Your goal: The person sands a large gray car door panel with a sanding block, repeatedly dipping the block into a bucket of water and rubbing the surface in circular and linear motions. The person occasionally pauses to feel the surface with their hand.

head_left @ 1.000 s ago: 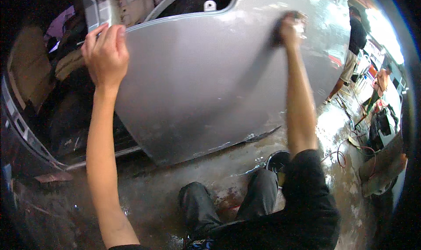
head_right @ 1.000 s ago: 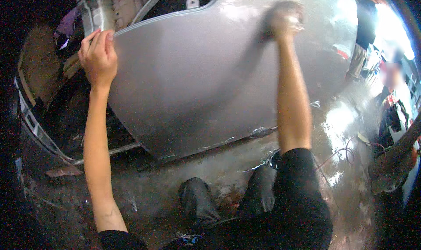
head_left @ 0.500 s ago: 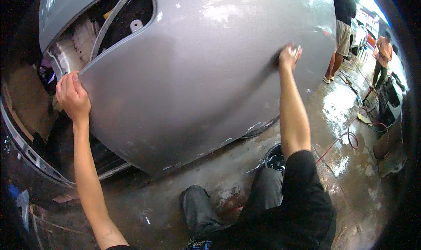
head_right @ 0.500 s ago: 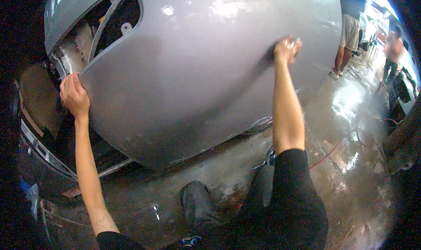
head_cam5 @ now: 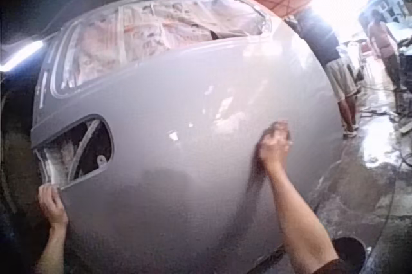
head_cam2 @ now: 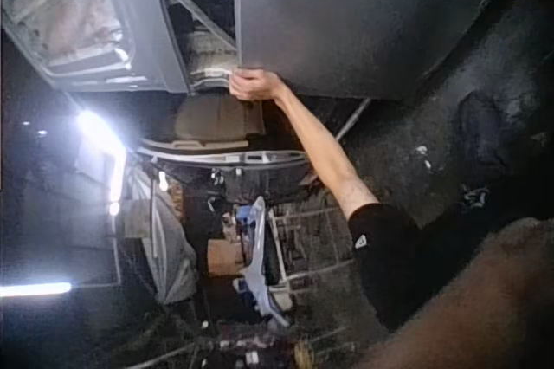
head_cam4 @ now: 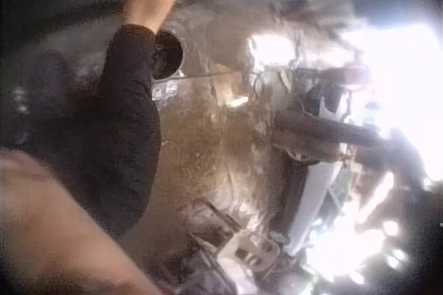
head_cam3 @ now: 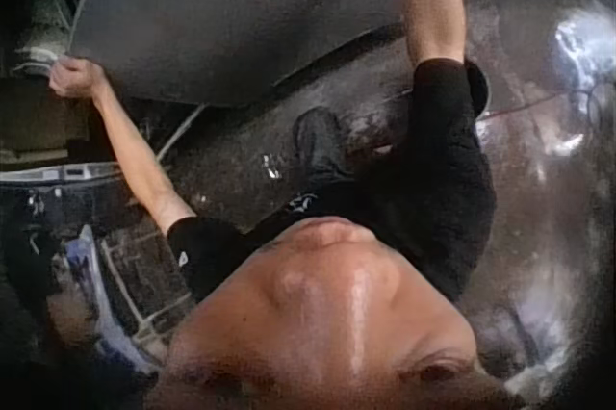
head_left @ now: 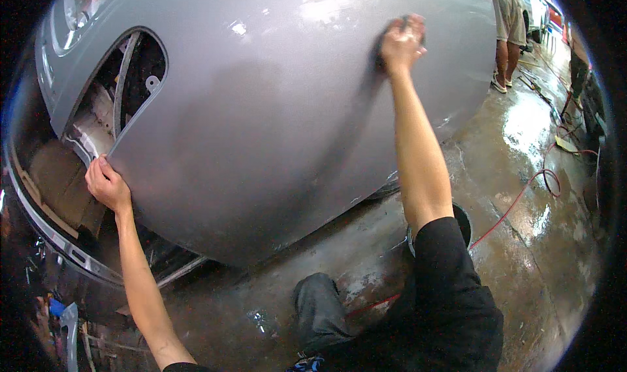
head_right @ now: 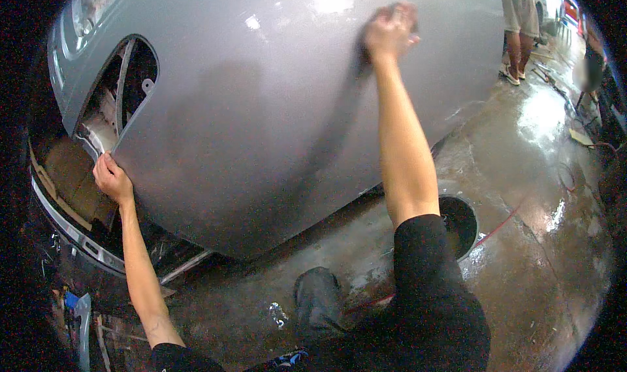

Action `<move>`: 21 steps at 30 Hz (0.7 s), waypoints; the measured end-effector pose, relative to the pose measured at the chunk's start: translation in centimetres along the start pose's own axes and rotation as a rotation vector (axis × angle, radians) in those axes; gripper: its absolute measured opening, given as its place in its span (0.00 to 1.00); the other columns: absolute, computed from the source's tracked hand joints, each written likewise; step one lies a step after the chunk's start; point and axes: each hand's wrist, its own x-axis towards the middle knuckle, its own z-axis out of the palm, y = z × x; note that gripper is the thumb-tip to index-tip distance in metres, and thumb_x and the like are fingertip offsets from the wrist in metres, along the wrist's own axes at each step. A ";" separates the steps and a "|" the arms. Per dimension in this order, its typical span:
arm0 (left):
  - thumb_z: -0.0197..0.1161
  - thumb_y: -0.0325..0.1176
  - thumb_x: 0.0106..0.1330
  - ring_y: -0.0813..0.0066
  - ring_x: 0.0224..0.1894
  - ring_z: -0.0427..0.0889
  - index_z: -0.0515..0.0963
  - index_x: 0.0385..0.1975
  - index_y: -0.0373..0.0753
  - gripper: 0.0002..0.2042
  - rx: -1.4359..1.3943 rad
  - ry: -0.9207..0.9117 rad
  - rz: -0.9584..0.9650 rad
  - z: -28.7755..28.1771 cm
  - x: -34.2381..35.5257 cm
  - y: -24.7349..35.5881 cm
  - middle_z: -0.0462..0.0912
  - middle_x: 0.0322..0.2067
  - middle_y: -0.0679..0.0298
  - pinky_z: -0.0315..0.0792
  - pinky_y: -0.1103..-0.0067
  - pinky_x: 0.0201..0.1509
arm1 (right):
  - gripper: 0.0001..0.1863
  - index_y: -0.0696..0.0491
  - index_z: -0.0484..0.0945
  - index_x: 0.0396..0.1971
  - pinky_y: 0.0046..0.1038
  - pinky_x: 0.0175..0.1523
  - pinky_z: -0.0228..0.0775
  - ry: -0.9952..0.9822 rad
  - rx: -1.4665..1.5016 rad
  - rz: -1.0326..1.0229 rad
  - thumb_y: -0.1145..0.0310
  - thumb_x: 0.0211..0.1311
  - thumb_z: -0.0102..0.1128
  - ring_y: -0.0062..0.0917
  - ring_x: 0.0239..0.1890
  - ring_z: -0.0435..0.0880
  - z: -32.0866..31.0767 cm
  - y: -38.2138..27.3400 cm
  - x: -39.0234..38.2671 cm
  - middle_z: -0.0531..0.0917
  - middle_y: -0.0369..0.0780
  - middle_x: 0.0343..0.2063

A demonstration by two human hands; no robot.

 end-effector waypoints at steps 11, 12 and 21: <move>0.51 0.34 0.73 0.54 0.46 0.79 0.82 0.39 0.37 0.12 0.019 -0.046 0.027 -1.6 0.4 -3.0 0.84 0.40 0.57 0.71 0.64 0.49 | 0.40 0.51 0.59 0.70 0.53 0.75 0.37 -0.037 0.509 -1.155 0.67 0.53 0.55 0.29 0.76 0.49 -8.7 -13.8 -8.6 0.54 0.39 0.74; 0.51 0.34 0.73 0.54 0.45 0.80 0.81 0.39 0.37 0.12 0.044 -0.049 0.021 -1.0 0.6 -2.2 0.84 0.40 0.57 0.71 0.64 0.49 | 0.39 0.51 0.58 0.70 0.50 0.75 0.40 0.014 0.517 -0.937 0.69 0.55 0.54 0.32 0.76 0.50 -4.8 -10.1 -5.2 0.54 0.41 0.73; 0.52 0.32 0.73 0.51 0.43 0.79 0.80 0.41 0.34 0.11 -0.002 -0.016 0.018 0.3 -0.3 -0.6 0.83 0.40 0.54 0.71 0.63 0.48 | 0.27 0.60 0.70 0.58 0.42 0.52 0.72 -0.328 0.640 0.601 0.54 0.69 0.49 0.45 0.51 0.76 3.8 31.1 -14.3 0.77 0.52 0.52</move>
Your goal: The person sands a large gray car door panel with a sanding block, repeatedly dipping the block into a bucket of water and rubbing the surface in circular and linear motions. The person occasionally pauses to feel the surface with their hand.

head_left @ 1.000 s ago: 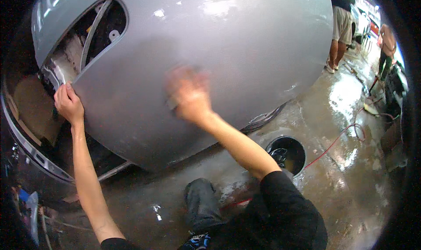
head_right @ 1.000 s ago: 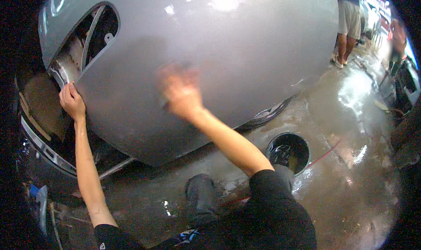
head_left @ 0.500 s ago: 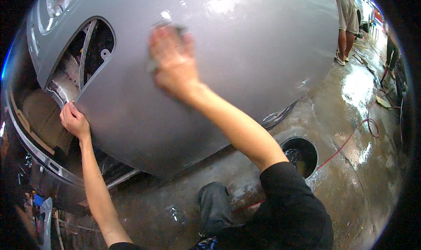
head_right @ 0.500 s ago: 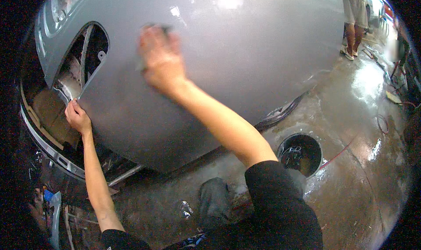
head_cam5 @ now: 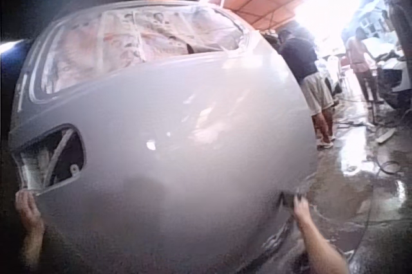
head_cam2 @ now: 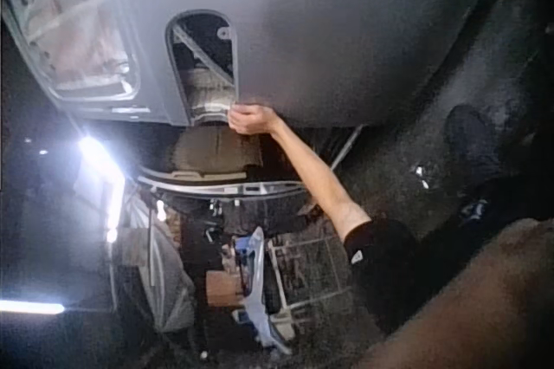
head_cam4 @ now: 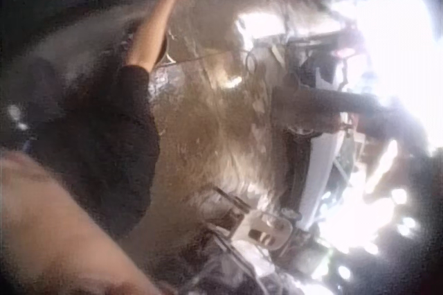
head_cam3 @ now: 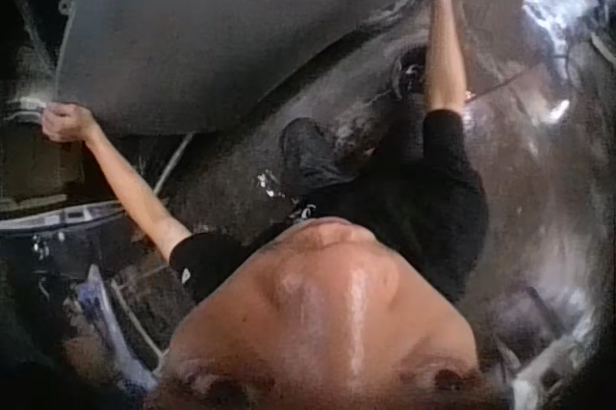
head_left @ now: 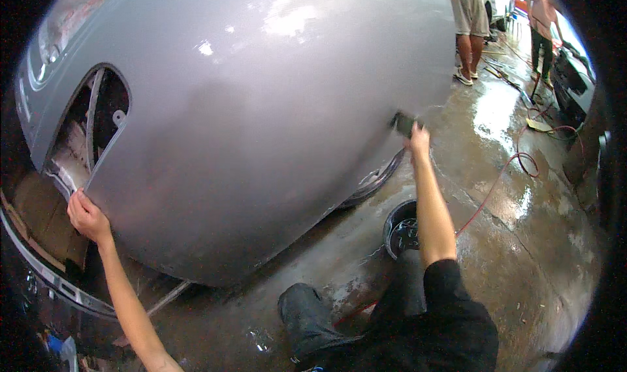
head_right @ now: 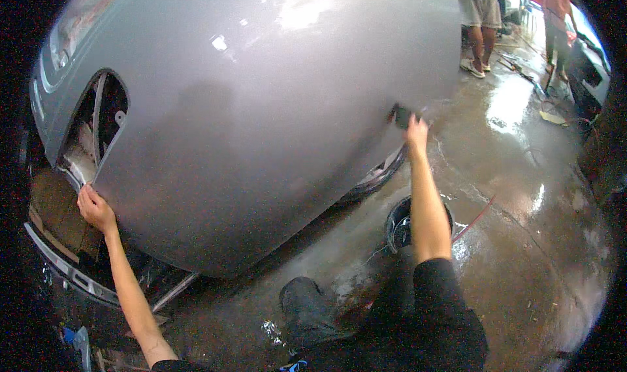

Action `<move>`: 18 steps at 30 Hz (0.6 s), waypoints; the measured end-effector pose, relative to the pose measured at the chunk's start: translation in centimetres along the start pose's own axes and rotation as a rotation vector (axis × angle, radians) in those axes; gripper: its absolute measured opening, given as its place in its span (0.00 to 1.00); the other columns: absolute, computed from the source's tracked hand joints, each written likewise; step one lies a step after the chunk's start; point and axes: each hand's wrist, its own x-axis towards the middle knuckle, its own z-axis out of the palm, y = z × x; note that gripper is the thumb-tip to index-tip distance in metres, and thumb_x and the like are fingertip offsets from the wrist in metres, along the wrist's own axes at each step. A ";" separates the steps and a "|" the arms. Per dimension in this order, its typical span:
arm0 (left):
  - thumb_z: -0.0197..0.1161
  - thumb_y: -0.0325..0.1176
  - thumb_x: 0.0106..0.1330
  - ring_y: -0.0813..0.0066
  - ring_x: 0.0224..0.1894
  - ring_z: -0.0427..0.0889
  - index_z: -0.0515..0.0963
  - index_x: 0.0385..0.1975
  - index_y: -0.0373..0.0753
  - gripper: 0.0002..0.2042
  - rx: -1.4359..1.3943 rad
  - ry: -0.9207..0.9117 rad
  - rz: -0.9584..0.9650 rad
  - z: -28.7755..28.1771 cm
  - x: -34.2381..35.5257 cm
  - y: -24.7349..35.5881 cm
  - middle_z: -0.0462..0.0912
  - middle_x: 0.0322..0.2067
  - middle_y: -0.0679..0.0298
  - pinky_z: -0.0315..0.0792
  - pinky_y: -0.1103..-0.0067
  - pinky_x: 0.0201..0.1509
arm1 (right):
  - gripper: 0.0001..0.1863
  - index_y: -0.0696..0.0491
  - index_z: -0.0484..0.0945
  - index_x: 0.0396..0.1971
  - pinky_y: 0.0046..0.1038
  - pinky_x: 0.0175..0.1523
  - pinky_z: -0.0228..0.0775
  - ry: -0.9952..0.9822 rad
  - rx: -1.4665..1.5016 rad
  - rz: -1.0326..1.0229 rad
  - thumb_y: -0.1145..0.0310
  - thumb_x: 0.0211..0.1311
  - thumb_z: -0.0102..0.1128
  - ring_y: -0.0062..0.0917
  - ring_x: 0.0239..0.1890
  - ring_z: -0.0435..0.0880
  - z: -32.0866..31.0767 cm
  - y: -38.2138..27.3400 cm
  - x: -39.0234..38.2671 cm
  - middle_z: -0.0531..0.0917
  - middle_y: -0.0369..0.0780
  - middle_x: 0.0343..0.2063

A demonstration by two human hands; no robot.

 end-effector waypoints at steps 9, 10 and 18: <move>0.50 0.37 0.76 0.55 0.63 0.70 0.73 0.62 0.46 0.18 -0.102 0.121 -0.110 2.6 -1.5 5.7 0.69 0.63 0.56 0.65 0.65 0.64 | 0.26 0.60 0.79 0.48 0.41 0.47 0.74 -0.041 -0.303 0.532 0.53 0.60 0.60 0.38 0.42 0.83 -10.1 27.9 -17.8 0.84 0.49 0.40; 0.49 0.40 0.76 0.54 0.65 0.68 0.72 0.63 0.47 0.19 -0.015 0.066 0.032 -0.4 0.6 4.8 0.67 0.64 0.56 0.62 0.63 0.66 | 0.28 0.60 0.81 0.48 0.40 0.53 0.72 -0.173 -0.420 0.648 0.50 0.57 0.61 0.44 0.48 0.83 -4.7 25.2 -24.4 0.83 0.54 0.45; 0.50 0.58 0.69 0.59 0.77 0.43 0.60 0.70 0.64 0.29 -0.152 -0.373 0.621 -0.1 0.9 27.7 0.48 0.75 0.59 0.35 0.54 0.76 | 0.25 0.45 0.77 0.57 0.49 0.68 0.59 -0.376 -0.790 0.902 0.52 0.61 0.55 0.50 0.67 0.64 -8.5 23.2 -27.4 0.63 0.50 0.68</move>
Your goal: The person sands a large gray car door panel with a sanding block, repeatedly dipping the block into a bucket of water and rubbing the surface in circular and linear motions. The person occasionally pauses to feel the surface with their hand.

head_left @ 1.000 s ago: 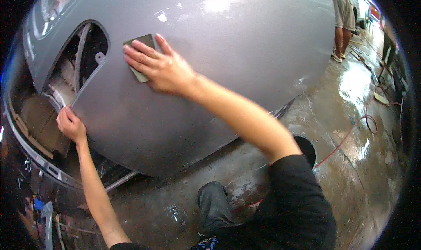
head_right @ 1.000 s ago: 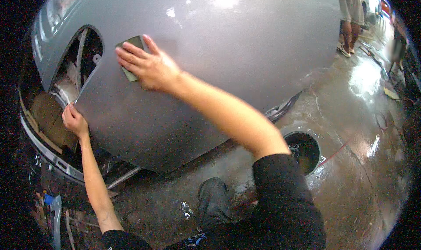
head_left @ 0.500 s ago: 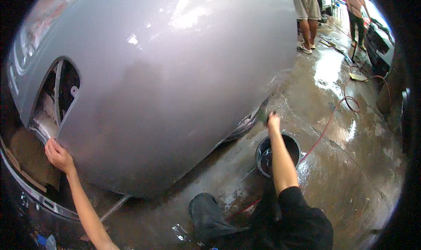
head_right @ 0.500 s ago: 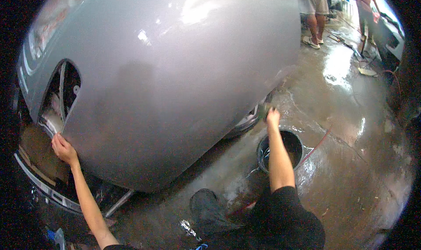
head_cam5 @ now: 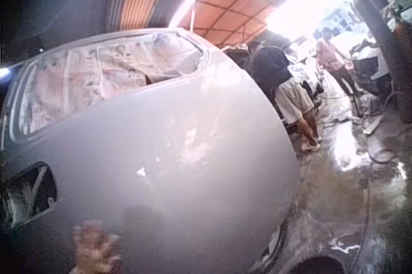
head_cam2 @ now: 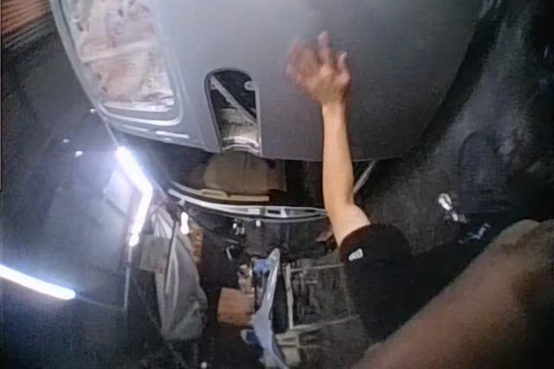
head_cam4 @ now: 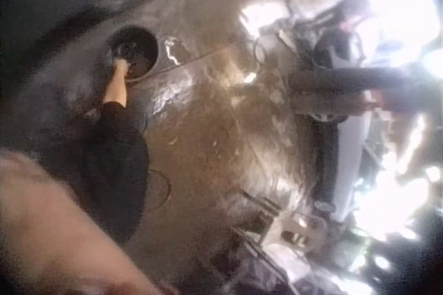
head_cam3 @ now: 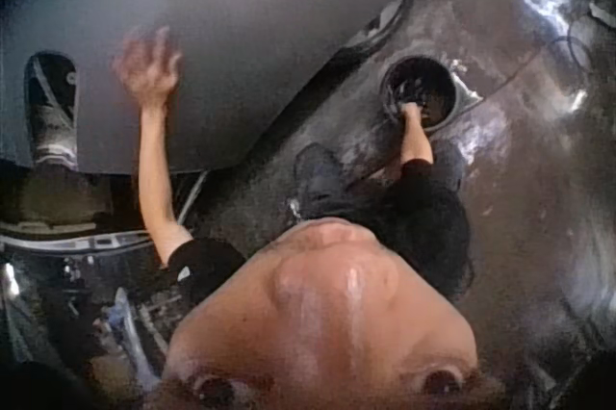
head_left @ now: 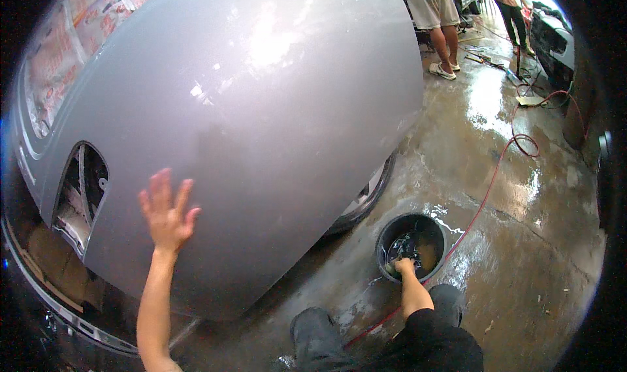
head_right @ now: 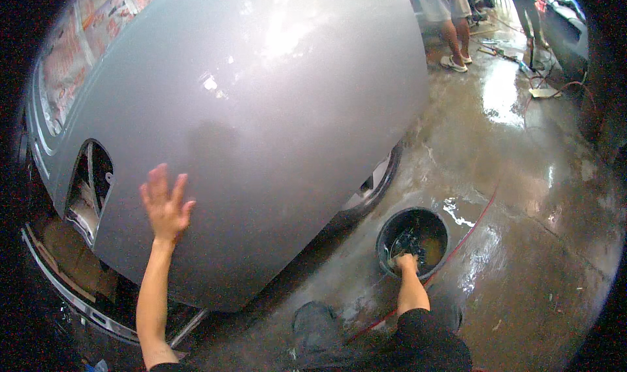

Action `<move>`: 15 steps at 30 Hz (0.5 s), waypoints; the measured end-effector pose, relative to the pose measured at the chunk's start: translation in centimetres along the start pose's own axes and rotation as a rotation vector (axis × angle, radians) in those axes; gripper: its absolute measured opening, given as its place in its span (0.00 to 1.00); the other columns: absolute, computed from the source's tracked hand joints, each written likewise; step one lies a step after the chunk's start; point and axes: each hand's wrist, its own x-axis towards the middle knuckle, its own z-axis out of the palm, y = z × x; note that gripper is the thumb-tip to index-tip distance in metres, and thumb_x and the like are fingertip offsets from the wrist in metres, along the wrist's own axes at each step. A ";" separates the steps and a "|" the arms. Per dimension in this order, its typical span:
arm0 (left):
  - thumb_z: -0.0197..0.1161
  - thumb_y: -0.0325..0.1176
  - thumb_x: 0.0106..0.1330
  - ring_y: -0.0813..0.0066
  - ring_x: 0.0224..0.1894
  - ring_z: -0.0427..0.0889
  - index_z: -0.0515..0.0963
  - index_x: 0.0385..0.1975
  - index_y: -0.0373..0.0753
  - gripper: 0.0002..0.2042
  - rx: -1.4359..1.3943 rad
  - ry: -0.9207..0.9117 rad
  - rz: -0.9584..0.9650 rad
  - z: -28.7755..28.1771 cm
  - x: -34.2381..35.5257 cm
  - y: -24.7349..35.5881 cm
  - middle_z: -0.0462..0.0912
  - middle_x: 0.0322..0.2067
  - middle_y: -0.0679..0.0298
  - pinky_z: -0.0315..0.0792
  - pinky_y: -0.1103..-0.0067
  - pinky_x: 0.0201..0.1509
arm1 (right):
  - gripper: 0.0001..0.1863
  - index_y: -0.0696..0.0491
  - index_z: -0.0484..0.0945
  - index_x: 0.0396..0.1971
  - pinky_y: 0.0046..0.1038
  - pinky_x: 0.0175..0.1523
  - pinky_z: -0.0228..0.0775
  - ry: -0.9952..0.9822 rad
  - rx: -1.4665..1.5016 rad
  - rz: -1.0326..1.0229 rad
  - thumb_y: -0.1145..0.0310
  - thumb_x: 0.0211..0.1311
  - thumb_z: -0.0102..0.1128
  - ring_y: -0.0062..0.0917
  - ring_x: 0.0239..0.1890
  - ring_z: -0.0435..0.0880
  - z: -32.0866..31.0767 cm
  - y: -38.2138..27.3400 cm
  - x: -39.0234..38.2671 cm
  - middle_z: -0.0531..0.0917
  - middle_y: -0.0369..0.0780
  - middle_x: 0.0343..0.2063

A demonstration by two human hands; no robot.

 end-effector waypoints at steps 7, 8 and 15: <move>0.52 0.56 0.69 0.58 0.76 0.45 0.59 0.71 0.63 0.30 0.132 0.104 -0.149 0.6 14.8 -6.2 0.48 0.75 0.62 0.40 0.51 0.75 | 0.19 0.46 0.81 0.52 0.46 0.65 0.63 0.385 0.419 0.063 0.59 0.62 0.56 0.47 0.62 0.70 -2.4 -1.0 1.0 0.74 0.50 0.58; 0.50 0.57 0.70 0.58 0.76 0.45 0.57 0.71 0.65 0.29 0.162 0.159 -0.250 1.0 15.9 -9.5 0.48 0.75 0.63 0.41 0.49 0.74 | 0.19 0.48 0.81 0.52 0.46 0.64 0.63 0.410 0.471 0.078 0.60 0.63 0.55 0.48 0.62 0.71 -2.1 -1.0 1.3 0.75 0.51 0.58; 0.43 0.59 0.72 0.57 0.76 0.47 0.54 0.71 0.73 0.27 0.209 0.339 -0.476 2.6 22.1 -10.1 0.50 0.74 0.64 0.43 0.46 0.73 | 0.21 0.65 0.80 0.43 0.41 0.50 0.70 0.553 1.045 -0.015 0.63 0.58 0.54 0.46 0.45 0.82 -0.5 2.4 13.2 0.84 0.55 0.40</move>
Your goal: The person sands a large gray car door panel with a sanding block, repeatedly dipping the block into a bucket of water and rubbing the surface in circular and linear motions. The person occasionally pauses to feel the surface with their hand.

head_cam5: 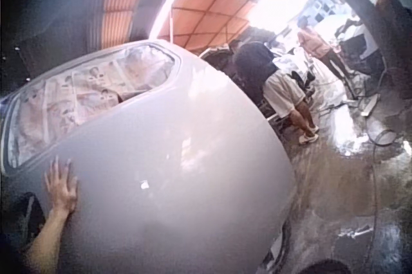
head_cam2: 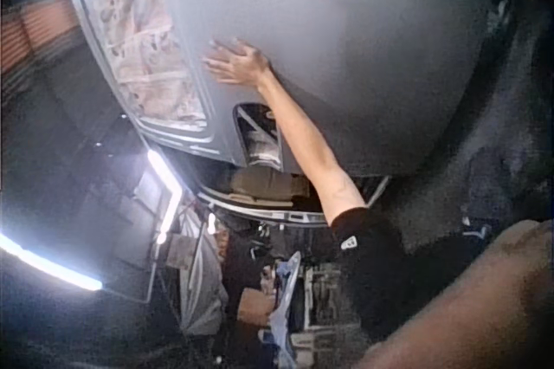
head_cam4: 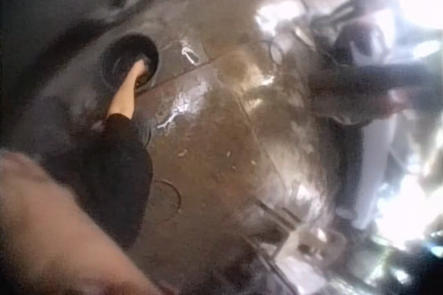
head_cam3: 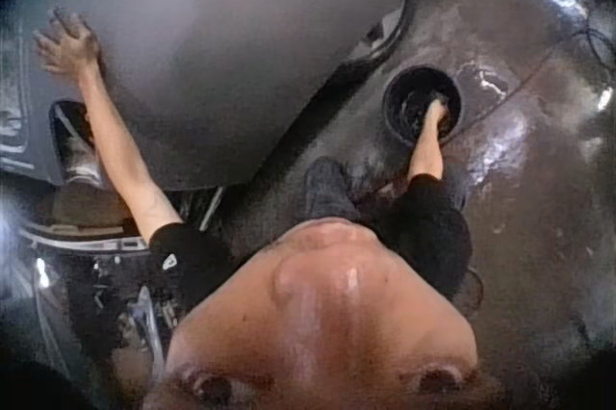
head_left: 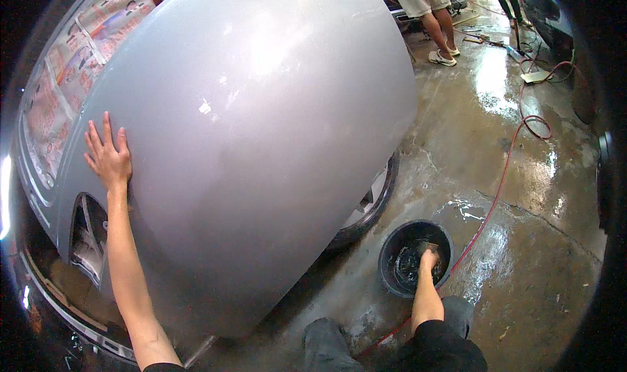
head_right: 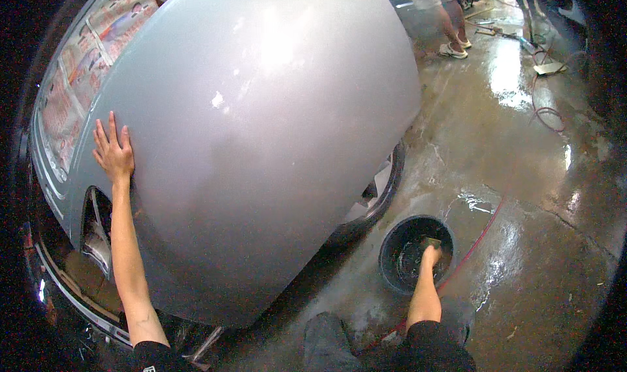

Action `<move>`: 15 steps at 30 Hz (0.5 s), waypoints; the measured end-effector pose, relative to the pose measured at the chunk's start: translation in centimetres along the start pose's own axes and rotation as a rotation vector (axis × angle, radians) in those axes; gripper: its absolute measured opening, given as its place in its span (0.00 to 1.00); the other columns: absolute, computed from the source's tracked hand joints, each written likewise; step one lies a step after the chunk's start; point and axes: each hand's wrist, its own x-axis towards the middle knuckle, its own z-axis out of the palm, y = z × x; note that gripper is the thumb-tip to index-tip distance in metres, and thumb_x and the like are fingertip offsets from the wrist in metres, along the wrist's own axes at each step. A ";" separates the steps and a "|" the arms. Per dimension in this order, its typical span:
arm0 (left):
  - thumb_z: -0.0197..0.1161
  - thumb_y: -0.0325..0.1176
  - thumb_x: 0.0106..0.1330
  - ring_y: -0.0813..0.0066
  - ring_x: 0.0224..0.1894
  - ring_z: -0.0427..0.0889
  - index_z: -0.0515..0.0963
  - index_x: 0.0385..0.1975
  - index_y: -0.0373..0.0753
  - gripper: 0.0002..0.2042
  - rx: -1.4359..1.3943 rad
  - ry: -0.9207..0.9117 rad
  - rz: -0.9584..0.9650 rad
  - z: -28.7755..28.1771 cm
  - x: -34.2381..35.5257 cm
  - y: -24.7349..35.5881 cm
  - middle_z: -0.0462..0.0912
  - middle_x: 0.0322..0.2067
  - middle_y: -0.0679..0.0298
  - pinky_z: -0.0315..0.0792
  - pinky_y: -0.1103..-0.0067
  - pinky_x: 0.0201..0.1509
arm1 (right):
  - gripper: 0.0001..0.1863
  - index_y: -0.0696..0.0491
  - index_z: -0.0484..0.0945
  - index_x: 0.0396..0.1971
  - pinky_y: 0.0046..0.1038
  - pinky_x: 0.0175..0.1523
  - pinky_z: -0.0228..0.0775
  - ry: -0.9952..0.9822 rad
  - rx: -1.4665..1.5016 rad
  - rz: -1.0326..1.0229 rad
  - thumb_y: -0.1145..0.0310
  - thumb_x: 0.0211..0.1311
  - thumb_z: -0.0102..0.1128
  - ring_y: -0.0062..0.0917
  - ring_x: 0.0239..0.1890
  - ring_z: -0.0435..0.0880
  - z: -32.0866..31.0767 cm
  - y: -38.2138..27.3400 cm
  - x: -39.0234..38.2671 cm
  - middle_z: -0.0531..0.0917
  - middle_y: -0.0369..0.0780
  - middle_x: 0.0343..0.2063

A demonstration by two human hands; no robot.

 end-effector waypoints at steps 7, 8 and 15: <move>0.49 0.53 0.71 0.58 0.76 0.44 0.55 0.73 0.62 0.30 -0.038 -0.043 0.142 -1.3 -7.0 4.1 0.49 0.74 0.63 0.41 0.48 0.74 | 0.20 0.54 0.80 0.44 0.42 0.52 0.69 -0.611 -0.426 -0.254 0.55 0.64 0.50 0.50 0.49 0.80 -0.9 -12.6 -17.1 0.83 0.53 0.42; 0.52 0.50 0.69 0.58 0.77 0.42 0.56 0.72 0.62 0.31 0.005 -0.136 0.387 -3.5 -7.5 9.0 0.48 0.75 0.62 0.38 0.50 0.75 | 0.19 0.54 0.80 0.44 0.44 0.53 0.69 -0.709 -0.446 -0.254 0.56 0.63 0.51 0.51 0.49 0.80 -1.6 -13.6 -18.2 0.83 0.53 0.42; 0.56 0.55 0.67 0.55 0.69 0.64 0.78 0.56 0.54 0.22 -1.038 -1.183 0.783 -12.1 -26.9 31.6 0.74 0.61 0.55 0.53 0.52 0.71 | 0.15 0.60 0.76 0.44 0.30 0.47 0.68 -0.801 0.259 0.063 0.64 0.67 0.51 0.27 0.38 0.79 -2.3 -17.4 -17.7 0.81 0.38 0.36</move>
